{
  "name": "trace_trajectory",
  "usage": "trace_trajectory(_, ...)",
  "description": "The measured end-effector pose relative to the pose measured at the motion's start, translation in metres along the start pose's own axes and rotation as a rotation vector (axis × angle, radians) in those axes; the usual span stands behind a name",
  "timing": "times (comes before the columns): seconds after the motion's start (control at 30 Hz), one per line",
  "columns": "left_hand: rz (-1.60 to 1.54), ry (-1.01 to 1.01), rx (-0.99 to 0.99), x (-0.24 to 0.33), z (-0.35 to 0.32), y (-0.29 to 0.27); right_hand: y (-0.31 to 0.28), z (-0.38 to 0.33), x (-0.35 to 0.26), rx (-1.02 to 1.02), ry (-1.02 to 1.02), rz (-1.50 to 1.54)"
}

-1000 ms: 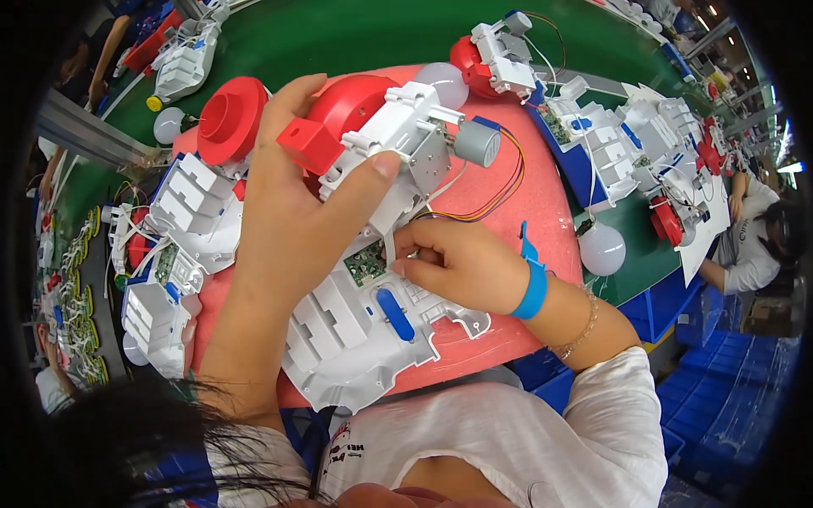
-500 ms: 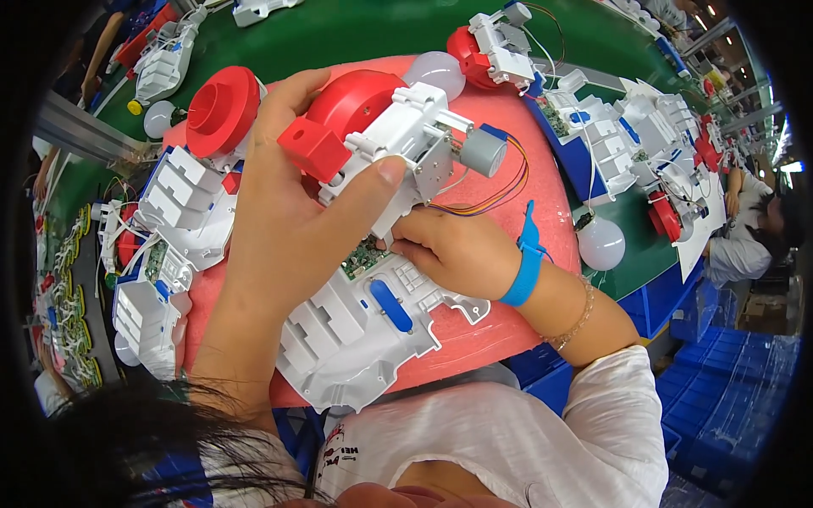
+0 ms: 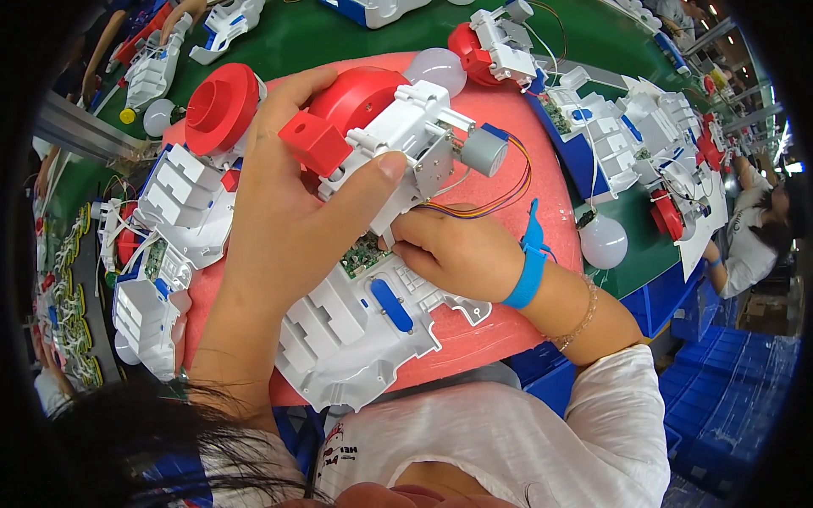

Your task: Assembling electrical light fixtures by installing components like PCBs and wiring into plastic housings.

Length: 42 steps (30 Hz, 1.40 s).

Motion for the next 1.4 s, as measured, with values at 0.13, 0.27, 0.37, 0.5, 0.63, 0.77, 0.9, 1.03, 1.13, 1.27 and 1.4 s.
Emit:
trace_trajectory(0.13,0.012,0.001,0.005,-0.0013,-0.0005,-0.0004,-0.0004,0.0007,-0.002,0.021,-0.012,-0.01)
trace_trajectory(0.27,0.002,-0.006,0.002,0.0001,-0.0001,0.0008,-0.0014,0.0004,-0.0024,0.038,-0.044,-0.004)
trace_trajectory(0.37,0.014,-0.013,0.003,-0.0012,-0.0005,-0.0002,-0.0003,0.0002,-0.001,0.039,-0.049,0.001)
trace_trajectory(0.5,0.029,-0.019,0.001,-0.0017,-0.0007,-0.0005,-0.0013,0.001,-0.0018,0.032,-0.059,0.007)
trace_trajectory(0.63,0.006,-0.027,-0.003,-0.0015,-0.0001,0.0003,-0.0014,0.0005,-0.0012,0.01,-0.048,0.001)
trace_trajectory(0.77,0.015,-0.015,-0.015,-0.0004,-0.0007,0.0022,-0.0013,0.0007,-0.0019,-0.001,-0.074,-0.013)
trace_trajectory(0.9,0.076,0.052,-0.015,0.0013,-0.0024,0.0019,-0.0017,-0.0006,-0.0001,-0.015,-0.109,-0.018)
trace_trajectory(1.03,0.095,0.009,-0.001,0.0012,-0.0032,0.0009,-0.0029,-0.0043,-0.0027,0.061,-0.102,0.015)
trace_trajectory(1.13,0.103,0.014,0.003,0.0008,-0.0018,0.0015,0.0018,-0.0049,-0.0005,0.091,-0.048,0.059)
trace_trajectory(1.27,0.155,0.001,-0.014,0.0014,-0.0008,0.0001,0.0038,-0.0005,0.001,0.067,-0.056,0.032)
trace_trajectory(1.4,0.091,0.01,-0.015,-0.0003,-0.0026,0.0018,0.0052,-0.0004,0.0046,0.096,-0.185,-0.054)
Point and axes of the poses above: each hand's wrist, its own z-axis towards the middle knuckle, its own y-axis out of the palm, x = y × z, the point moved 3 cm from there along z, towards the middle knuckle, and after that the axes turned 2 degrees about -x, right-handed, at the moved point
